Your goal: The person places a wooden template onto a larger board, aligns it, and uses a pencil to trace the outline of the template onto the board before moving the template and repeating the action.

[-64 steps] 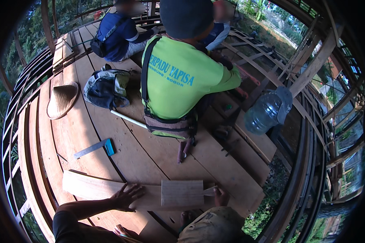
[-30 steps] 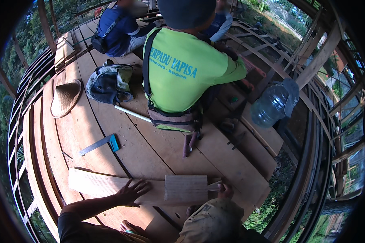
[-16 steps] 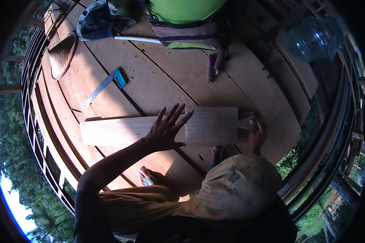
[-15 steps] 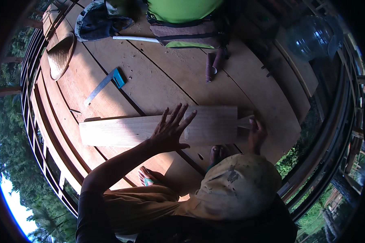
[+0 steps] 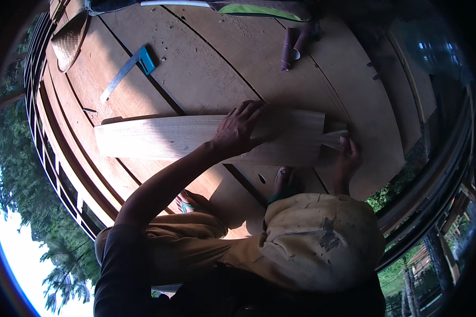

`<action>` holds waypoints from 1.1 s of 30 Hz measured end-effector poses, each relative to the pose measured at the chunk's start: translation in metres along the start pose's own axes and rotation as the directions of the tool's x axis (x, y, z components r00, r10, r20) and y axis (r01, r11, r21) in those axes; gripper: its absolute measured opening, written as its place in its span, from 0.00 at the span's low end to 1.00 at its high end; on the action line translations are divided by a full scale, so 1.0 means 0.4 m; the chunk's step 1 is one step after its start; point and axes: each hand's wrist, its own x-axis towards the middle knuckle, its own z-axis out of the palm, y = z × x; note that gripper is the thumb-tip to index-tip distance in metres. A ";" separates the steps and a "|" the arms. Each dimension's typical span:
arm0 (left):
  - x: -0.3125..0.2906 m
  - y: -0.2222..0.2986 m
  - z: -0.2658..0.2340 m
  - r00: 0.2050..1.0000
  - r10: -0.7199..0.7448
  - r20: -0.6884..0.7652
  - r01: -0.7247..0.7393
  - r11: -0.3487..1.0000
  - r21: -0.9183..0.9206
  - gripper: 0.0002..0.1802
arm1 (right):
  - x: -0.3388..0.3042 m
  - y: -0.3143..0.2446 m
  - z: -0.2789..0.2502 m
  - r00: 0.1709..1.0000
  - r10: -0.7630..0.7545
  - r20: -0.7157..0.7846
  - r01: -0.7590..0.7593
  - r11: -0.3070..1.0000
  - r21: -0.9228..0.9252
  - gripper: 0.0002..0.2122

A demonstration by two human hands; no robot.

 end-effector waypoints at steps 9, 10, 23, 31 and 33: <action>-0.013 0.018 0.012 0.999 0.003 -0.041 -0.004 1.000 -0.031 0.46 | -0.020 0.051 0.002 0.997 -0.073 -0.005 0.073 0.997 0.016 0.07; -0.015 0.022 0.010 0.999 -0.001 -0.034 0.000 0.999 -0.033 0.46 | -0.024 0.051 -0.001 0.998 -0.064 -0.006 0.065 0.997 0.032 0.08; -0.045 0.027 0.047 1.000 0.006 -0.020 -0.005 0.999 0.039 0.51 | -0.045 0.061 -0.006 1.000 -0.018 -0.022 0.020 0.991 0.130 0.08; -0.047 0.028 0.053 1.000 -0.006 -0.024 0.007 0.999 0.037 0.51 | -0.039 0.037 -0.020 1.000 0.002 0.002 -0.002 0.997 0.073 0.05; -0.043 0.036 0.052 1.000 -0.012 -0.024 0.013 1.000 0.027 0.50 | -0.036 0.033 -0.030 1.000 0.025 0.013 -0.026 0.998 0.064 0.05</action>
